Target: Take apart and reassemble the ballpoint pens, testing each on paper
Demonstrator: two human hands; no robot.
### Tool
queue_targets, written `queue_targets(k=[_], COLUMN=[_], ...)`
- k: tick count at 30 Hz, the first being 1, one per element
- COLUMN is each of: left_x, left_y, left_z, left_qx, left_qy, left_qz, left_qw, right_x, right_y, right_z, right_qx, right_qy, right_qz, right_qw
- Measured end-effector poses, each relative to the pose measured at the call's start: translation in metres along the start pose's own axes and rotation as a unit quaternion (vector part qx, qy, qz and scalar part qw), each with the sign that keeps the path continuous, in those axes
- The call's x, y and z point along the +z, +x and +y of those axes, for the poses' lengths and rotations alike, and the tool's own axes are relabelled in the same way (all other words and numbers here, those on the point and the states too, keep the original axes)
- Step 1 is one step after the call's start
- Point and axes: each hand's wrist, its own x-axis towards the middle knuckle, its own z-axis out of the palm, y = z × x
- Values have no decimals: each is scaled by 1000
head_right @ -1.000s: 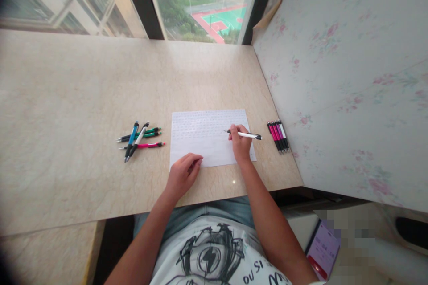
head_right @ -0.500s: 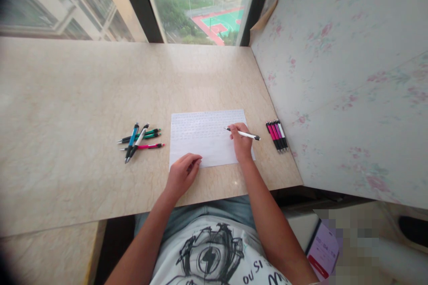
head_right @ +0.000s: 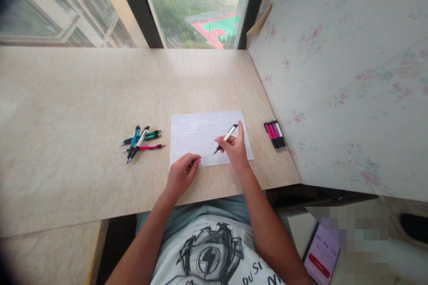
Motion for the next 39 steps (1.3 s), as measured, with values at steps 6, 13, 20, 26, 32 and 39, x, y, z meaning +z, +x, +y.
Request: queue_targets(k=[6, 13, 20, 26, 32, 39], left_x=[0, 0, 2, 2, 2, 1], left_y=[0, 0, -1, -1, -2, -1], left_z=[0, 0, -3, -3, -4, -2], left_qx=[0, -1, -3, -1, -2, -4], left_qy=[-3, -15, -20, -18, -17, -16], left_qz=[2, 3, 1, 1, -1, -3], left_qw=[1000, 1000, 1000, 1000, 1000, 1000], right_x=[4, 8, 7, 4, 3, 4], right_y=[-10, -15, -19, -19, -19, -20], right_z=[4, 4, 8, 9, 10, 6], right_qx=[15, 9, -3, -1, -7, -9], right_qy=[-1, 10, 6, -26, -21, -14], right_qz=[-21, -45, -52, -45, -32, -14], right_qw=[1000, 999, 999, 999, 999, 1000])
